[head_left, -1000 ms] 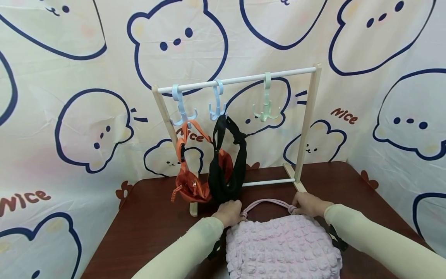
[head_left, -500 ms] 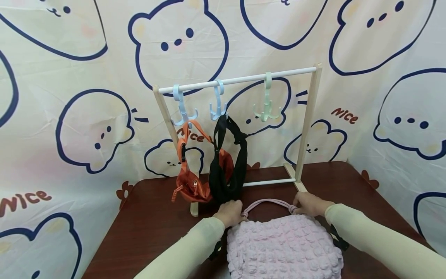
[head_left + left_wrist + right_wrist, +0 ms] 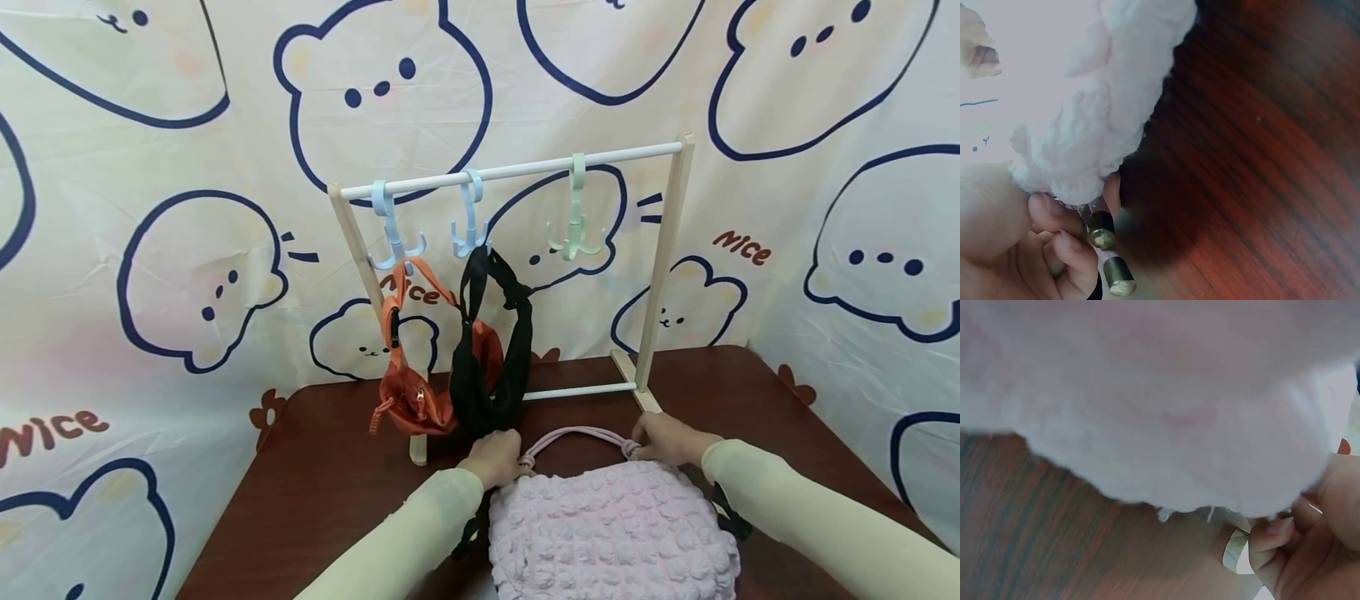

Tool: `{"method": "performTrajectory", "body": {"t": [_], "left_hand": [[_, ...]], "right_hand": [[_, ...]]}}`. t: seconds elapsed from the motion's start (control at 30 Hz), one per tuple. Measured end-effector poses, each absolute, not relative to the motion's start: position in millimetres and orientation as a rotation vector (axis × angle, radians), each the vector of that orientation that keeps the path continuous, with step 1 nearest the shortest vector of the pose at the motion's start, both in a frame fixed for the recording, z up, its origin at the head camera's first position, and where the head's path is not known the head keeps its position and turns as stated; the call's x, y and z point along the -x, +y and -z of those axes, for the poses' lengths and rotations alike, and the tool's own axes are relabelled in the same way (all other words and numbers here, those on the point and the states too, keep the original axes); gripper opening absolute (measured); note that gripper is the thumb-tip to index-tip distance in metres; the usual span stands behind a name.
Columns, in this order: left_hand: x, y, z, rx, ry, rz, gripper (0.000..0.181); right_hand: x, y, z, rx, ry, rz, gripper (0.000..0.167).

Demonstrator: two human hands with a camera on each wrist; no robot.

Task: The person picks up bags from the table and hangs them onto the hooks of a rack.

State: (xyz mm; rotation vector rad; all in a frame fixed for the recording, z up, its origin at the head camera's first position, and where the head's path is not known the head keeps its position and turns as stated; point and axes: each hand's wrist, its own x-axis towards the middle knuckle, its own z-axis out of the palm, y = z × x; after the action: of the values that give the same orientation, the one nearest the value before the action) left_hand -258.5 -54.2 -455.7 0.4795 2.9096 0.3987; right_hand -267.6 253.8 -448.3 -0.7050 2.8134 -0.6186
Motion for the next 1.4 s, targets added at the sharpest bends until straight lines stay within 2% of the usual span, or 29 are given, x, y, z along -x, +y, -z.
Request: {"method": "performTrajectory", "body": {"t": [0.17, 0.4, 0.57, 0.8, 1.1, 1.3, 1.4], "left_hand": [[256, -57, 458, -0.467, 2.889, -0.492, 0.054], [256, -60, 459, -0.457, 2.86, -0.535, 0.058], [256, -60, 456, -0.453, 2.851, -0.524, 0.059], [255, -60, 453, -0.489, 2.861, -0.515, 0.058], [249, -58, 450, -0.519, 2.912, -0.432, 0.047], [247, -56, 447, -0.534, 2.913, -0.451, 0.051], [246, -57, 447, -0.531, 2.906, -0.489, 0.044]], "right_hand": [[269, 254, 449, 0.693, 2.762, 0.648, 0.011], [269, 253, 449, 0.658, 2.732, 0.688, 0.013], [272, 254, 449, 0.731, 2.712, 0.684, 0.015], [274, 254, 445, 0.78, 2.686, 0.679, 0.017], [273, 256, 441, 0.742, 2.694, 0.639, 0.002], [274, 260, 439, 0.657, 2.681, 0.654, 0.009], [274, 261, 438, 0.641, 2.678, 0.681, 0.009]]}}
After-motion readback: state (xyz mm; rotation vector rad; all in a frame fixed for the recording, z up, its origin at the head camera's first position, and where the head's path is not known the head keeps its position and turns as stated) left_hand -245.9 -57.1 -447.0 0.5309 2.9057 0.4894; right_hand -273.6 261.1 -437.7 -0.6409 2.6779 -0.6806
